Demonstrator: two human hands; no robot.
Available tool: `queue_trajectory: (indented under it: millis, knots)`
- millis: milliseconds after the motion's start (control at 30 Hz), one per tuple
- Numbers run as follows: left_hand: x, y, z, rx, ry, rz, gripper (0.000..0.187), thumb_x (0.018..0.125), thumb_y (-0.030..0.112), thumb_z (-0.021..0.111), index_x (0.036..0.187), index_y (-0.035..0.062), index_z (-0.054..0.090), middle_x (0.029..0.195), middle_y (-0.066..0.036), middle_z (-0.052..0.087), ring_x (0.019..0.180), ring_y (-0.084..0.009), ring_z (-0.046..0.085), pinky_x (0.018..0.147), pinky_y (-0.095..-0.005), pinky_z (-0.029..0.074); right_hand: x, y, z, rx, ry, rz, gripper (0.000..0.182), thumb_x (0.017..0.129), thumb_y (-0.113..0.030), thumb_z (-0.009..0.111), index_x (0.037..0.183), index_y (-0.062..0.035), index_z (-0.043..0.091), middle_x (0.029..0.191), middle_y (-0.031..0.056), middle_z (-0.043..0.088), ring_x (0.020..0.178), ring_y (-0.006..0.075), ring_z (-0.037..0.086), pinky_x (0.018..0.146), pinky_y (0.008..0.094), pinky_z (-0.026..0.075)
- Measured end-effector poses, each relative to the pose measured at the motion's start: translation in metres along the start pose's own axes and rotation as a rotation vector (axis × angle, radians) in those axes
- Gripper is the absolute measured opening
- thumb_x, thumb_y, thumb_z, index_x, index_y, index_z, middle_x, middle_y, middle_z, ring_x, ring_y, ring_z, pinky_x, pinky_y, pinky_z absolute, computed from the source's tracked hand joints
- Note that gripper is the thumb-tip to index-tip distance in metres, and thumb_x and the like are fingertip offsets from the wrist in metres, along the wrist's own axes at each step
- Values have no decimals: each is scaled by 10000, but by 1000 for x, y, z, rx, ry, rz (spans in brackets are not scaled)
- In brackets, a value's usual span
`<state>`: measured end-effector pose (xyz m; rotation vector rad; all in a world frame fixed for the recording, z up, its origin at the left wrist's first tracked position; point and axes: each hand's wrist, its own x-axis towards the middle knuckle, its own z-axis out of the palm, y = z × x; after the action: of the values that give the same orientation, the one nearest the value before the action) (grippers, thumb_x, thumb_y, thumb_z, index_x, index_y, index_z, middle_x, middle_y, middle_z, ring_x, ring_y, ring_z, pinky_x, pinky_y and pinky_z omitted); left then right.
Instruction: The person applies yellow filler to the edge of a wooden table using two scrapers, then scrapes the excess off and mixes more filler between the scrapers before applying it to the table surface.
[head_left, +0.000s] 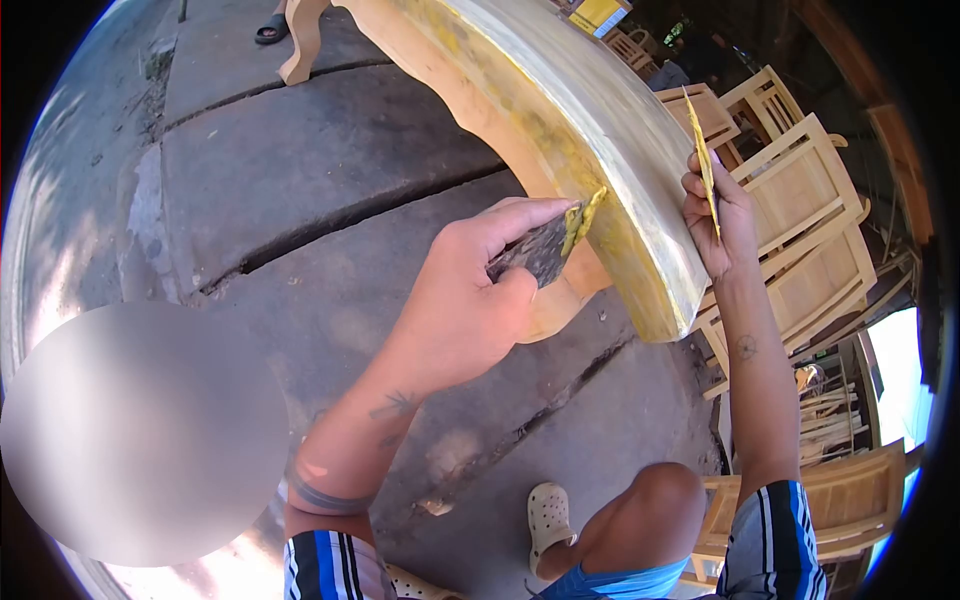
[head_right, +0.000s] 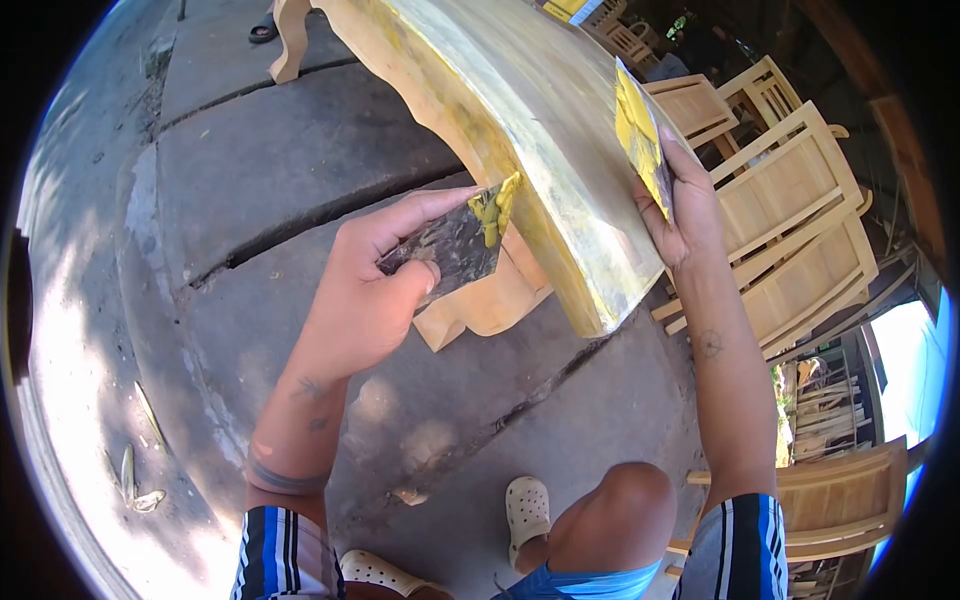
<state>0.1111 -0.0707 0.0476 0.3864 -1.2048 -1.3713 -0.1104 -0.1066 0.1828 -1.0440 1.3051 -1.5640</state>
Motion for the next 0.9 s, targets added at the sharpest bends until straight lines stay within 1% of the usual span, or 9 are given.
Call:
queue_trajectory:
  millis: [67, 200, 300, 533, 567, 700, 800, 833, 900]
  knots:
    - [11, -5, -7, -35, 48, -46, 520, 704, -121, 386, 1193, -59, 552, 1035, -77, 637, 952, -110, 587, 846, -235, 451, -1, 1, 0, -2, 5, -1, 204, 967, -163, 478, 1002, 38, 482, 803, 46, 495, 611, 50, 458, 424, 126, 422]
    - [6, 0, -6, 68, -90, -36, 504, 716, -115, 385, 1190, -65, 550, 1005, -76, 637, 881, -84, 582, 804, -216, 460, 1, 0, -1, -1, 6, -1, 215, 967, -170, 480, 967, 45, 496, 770, 38, 472, 609, 50, 456, 429, 127, 422]
    - [12, -8, -12, -75, -11, -106, 513, 704, -108, 386, 1187, -63, 553, 990, -54, 631, 879, -68, 559, 798, -216, 451, 3, 1, -4, 14, -4, 3, 216, 968, -173, 480, 970, 43, 493, 778, 39, 476, 607, 50, 457, 431, 125, 420]
    - [6, -1, -10, -67, -62, -133, 529, 692, -120, 390, 1188, -50, 562, 1004, -50, 631, 854, -74, 573, 769, -199, 455, 6, 1, -8, 14, -13, 6, 198, 962, -166, 490, 1011, 25, 472, 839, 55, 507, 621, 64, 481, 427, 139, 409]
    - [13, -9, -14, -128, 28, -142, 530, 694, -115, 392, 1193, -52, 557, 1006, -47, 627, 846, -69, 568, 760, -199, 455, 5, 2, -9, 11, -4, 12, 196, 960, -166, 495, 1012, 22, 473, 837, 57, 509, 622, 70, 484, 428, 145, 409]
    - [12, 4, -2, 29, -5, -159, 547, 692, -121, 374, 1197, -33, 562, 1047, -91, 634, 962, -117, 600, 830, -218, 458, 3, 0, -3, -6, -8, 10, 193, 951, -167, 512, 1016, 12, 477, 828, 63, 517, 627, 90, 497, 437, 164, 412]
    - [-11, -1, 12, 73, -93, 145, 551, 698, -120, 368, 1203, -21, 564, 1078, -99, 627, 969, -129, 605, 846, -221, 454, 4, 3, -12, 20, -18, 24, 208, 949, -164, 515, 1041, 18, 479, 814, 65, 516, 629, 95, 502, 444, 166, 421]
    - [-20, 1, 15, 81, -149, 129, 517, 708, -92, 368, 1190, -55, 550, 1053, -101, 637, 973, -130, 574, 855, -232, 436, 5, 3, -13, 27, -27, 27, 213, 949, -164, 515, 1049, 21, 479, 817, 65, 515, 633, 95, 503, 446, 167, 424]
    - [-17, -7, 15, -105, 5, -6, 531, 702, -104, 351, 1191, -48, 553, 1096, -123, 621, 1015, -141, 562, 885, -242, 420, 7, 1, -13, 9, -45, 21, 232, 951, -160, 509, 1076, 32, 470, 821, 65, 504, 649, 96, 507, 459, 167, 437]
